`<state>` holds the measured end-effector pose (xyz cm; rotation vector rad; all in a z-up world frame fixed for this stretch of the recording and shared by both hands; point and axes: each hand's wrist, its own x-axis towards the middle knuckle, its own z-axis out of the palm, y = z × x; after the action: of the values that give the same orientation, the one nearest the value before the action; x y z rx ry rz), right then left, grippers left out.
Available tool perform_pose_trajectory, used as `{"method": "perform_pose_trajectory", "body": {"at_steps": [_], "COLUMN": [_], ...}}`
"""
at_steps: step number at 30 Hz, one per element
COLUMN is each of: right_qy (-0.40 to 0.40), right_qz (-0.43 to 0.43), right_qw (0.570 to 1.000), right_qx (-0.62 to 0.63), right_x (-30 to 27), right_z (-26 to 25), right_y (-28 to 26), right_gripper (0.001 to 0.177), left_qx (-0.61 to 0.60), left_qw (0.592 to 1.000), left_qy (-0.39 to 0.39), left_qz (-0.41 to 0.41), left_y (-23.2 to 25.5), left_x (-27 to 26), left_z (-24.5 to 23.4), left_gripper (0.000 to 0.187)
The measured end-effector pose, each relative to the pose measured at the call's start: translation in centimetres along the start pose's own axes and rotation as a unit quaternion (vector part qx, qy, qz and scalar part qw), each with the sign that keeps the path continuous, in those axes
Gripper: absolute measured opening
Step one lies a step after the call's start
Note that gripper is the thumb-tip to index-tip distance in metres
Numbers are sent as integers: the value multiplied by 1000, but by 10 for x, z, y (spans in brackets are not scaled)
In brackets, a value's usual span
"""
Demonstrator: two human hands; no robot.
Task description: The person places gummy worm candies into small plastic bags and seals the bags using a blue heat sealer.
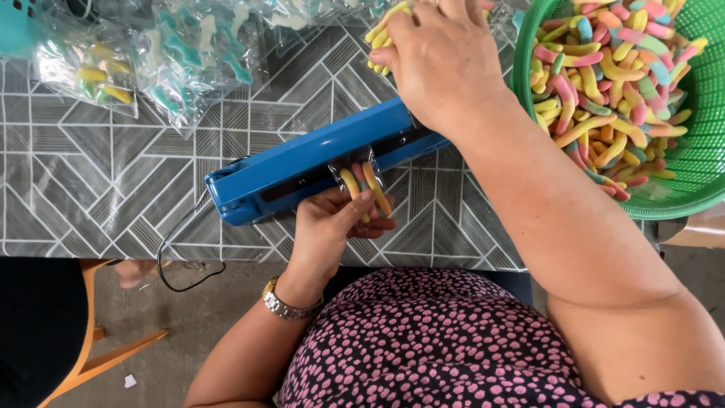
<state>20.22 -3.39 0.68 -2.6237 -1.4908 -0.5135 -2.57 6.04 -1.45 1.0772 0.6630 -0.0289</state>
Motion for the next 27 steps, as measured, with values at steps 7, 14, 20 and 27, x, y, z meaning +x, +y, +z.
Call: {"method": "perform_pose_trajectory", "body": {"at_steps": [7,14,20,27], "right_qy": [-108,-95,-84,-72], "right_qz": [31,19,24,19], "right_qw": [993,994,996,997], "right_qx": [-42,-41,-10,-36], "right_x": [14,8,8,8], "right_z": [9,15,16,17], "right_y": [-4,-4,-4,-4], "right_gripper": [31,31,35,23], "left_qx": [32,56,33,22], "left_qw": [998,994,993,993], "left_qy": [-39,-84,-85,-84], "left_qz": [-22,-35,-69,-77], "left_y": [8,1,6,7], "left_x": [-4,-2,-5,-4], "left_z": [2,-5,-6,-4], "left_gripper": [34,35,42,40]}}
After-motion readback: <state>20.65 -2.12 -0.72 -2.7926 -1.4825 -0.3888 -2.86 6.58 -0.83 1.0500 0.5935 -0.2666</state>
